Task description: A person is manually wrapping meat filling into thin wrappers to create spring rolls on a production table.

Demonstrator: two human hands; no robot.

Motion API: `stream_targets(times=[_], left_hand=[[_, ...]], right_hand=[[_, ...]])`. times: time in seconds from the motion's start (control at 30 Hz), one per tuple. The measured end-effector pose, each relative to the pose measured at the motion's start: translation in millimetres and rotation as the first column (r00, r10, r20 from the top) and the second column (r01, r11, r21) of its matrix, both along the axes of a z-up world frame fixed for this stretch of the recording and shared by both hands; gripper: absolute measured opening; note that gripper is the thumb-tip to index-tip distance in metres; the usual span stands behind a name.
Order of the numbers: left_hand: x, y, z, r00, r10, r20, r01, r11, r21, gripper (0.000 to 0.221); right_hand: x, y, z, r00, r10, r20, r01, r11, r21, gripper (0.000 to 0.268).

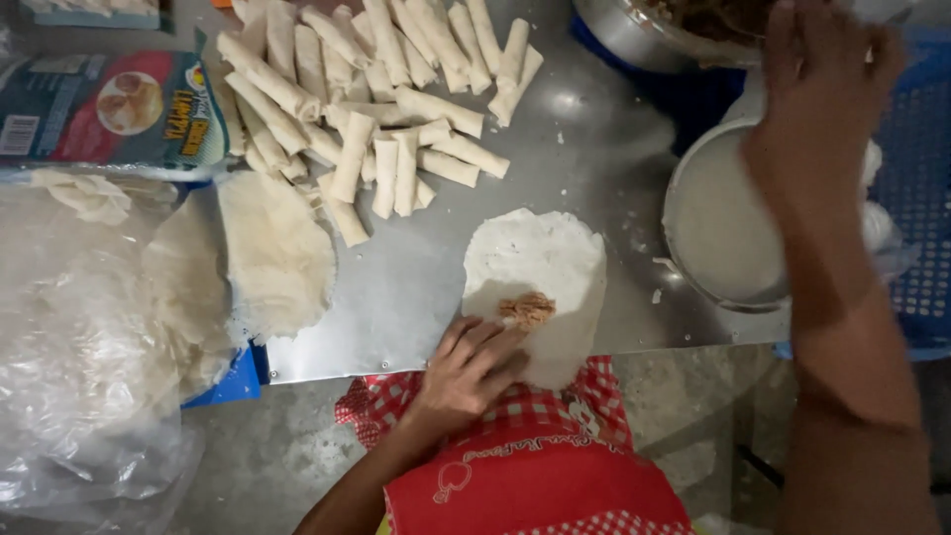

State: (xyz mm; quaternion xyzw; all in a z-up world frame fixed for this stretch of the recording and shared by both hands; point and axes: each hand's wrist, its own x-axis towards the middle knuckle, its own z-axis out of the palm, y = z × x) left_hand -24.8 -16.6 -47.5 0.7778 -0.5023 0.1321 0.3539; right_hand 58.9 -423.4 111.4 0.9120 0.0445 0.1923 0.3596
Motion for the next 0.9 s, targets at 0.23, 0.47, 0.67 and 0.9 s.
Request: stream_targets(times=[0.23, 0.47, 0.67, 0.9], left_hand=[[53, -71, 16, 0.896, 0.438, 0.077, -0.444, 0.891, 0.095, 0.016], [30, -67, 13, 0.961, 0.255, 0.108, -0.254, 0.967, -0.022, 0.018], [2, -44, 37, 0.960, 0.205, 0.189, -0.220, 0.973, 0.065, 0.020], [-9, -36, 52, 0.970, 0.214, 0.119, -0.224, 0.971, 0.080, 0.019]], right_hand=[[-101, 174, -81, 0.971, 0.074, -0.226, 0.144, 0.570, 0.809, 0.120], [-130, 178, -128, 0.967, 0.246, -0.073, -0.124, 0.698, 0.705, 0.047], [-167, 198, -130, 0.963, 0.224, -0.150, -0.044, 0.679, 0.733, 0.055], [-145, 169, -131, 0.914, 0.362, -0.182, 0.046, 0.355, 0.934, 0.009]])
